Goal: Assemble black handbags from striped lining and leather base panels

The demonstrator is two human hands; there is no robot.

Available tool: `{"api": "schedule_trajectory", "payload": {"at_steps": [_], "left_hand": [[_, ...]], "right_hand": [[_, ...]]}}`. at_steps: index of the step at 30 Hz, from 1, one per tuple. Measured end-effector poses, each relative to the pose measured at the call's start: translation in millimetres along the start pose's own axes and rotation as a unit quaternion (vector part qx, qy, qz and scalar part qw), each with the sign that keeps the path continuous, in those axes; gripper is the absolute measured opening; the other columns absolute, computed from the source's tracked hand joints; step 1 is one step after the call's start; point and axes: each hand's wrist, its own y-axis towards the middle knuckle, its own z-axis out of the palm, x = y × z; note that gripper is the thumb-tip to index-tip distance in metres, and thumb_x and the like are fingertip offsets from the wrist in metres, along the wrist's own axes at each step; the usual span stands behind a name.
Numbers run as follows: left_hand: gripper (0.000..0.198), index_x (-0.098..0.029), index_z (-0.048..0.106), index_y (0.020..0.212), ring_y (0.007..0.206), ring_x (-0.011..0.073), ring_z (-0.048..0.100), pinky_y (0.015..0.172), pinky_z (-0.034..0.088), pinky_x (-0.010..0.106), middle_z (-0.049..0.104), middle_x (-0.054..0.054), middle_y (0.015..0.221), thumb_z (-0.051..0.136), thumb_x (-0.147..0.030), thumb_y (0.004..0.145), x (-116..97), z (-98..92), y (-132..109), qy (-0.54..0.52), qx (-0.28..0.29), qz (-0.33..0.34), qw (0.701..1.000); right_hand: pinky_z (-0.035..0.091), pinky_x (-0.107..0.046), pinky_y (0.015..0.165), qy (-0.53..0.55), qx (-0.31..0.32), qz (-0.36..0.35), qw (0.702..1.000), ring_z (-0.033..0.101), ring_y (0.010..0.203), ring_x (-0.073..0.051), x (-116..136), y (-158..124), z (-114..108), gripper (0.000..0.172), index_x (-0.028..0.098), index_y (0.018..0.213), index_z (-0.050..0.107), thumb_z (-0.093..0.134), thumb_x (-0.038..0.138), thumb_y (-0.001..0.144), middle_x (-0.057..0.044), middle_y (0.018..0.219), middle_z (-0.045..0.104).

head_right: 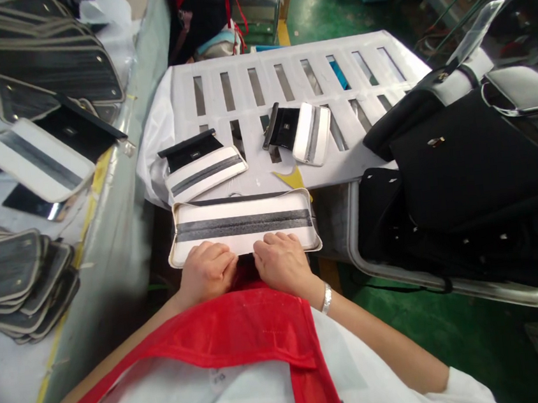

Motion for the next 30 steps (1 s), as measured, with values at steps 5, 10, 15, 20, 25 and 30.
{"api": "schedule_trajectory", "payload": {"at_steps": [5, 10, 15, 20, 25, 30], "left_hand": [[0.014, -0.018, 0.058, 0.072, 0.079, 0.0213, 0.049, 0.066, 0.03, 0.036, 0.06, 0.005, 0.079, 0.052, -0.022, 0.084, -6, -3.0, 12, 0.04, 0.034, -0.018, 0.998], [0.017, -0.018, 0.059, 0.102, 0.089, 0.0219, 0.05, 0.072, 0.034, 0.036, 0.06, 0.008, 0.102, 0.049, -0.021, 0.088, -5, -0.9, 12, 0.047, -0.033, 0.017, 0.998], [0.016, -0.015, 0.062, 0.09, 0.08, 0.0187, 0.051, 0.069, 0.035, 0.033, 0.06, 0.005, 0.083, 0.047, -0.019, 0.09, -5, 7.4, 4, 0.063, -0.036, 0.193, 0.979], [0.018, -0.01, 0.06, 0.101, 0.081, 0.0186, 0.053, 0.073, 0.036, 0.035, 0.062, 0.006, 0.086, 0.047, -0.015, 0.089, -14, 6.2, -1, 0.121, -0.041, 0.198, 0.972], [0.021, -0.009, 0.06, 0.105, 0.082, 0.018, 0.056, 0.075, 0.037, 0.036, 0.064, 0.007, 0.087, 0.048, -0.012, 0.088, -22, 7.0, -4, 0.159, -0.08, 0.194, 0.965], [0.019, -0.007, 0.061, 0.101, 0.079, 0.0181, 0.056, 0.075, 0.037, 0.036, 0.064, 0.007, 0.082, 0.05, -0.01, 0.085, -28, 8.7, -3, 0.178, -0.098, 0.197, 0.959]], "right_hand": [[0.027, -0.031, 0.064, -0.001, 0.072, 0.045, 0.996, 0.057, 0.08, -0.019, 6, 11, -15, 0.02, 0.018, 0.078, 0.058, 0.044, 0.026, 0.089, -0.006, 0.084, 0.063], [0.031, -0.031, 0.064, 0.02, 0.082, 0.076, 0.994, 0.061, 0.082, -0.022, 9, 13, -22, 0.015, 0.015, 0.097, 0.05, 0.047, 0.024, 0.086, -0.006, 0.085, 0.066], [0.032, -0.034, 0.069, -0.018, 0.038, 0.09, 0.995, 0.059, 0.081, -0.025, 19, 3, -19, 0.011, 0.016, 0.097, 0.048, 0.048, 0.023, 0.088, -0.007, 0.084, 0.064], [0.036, -0.035, 0.078, -0.019, -0.044, 0.097, 0.994, 0.052, 0.095, -0.026, 7, -27, -8, 0.018, 0.016, 0.098, 0.052, 0.058, 0.026, 0.084, -0.011, 0.103, 0.059], [0.034, -0.032, 0.084, 0.029, -0.088, 0.074, 0.993, 0.05, 0.094, -0.021, -20, -50, -2, 0.014, 0.019, 0.093, 0.059, 0.058, 0.03, 0.086, -0.006, 0.098, 0.059], [0.031, -0.031, 0.081, 0.037, -0.097, 0.085, 0.991, 0.052, 0.086, -0.017, -28, -43, -1, 0.016, 0.021, 0.084, 0.063, 0.051, 0.03, 0.091, -0.002, 0.086, 0.061]]}}
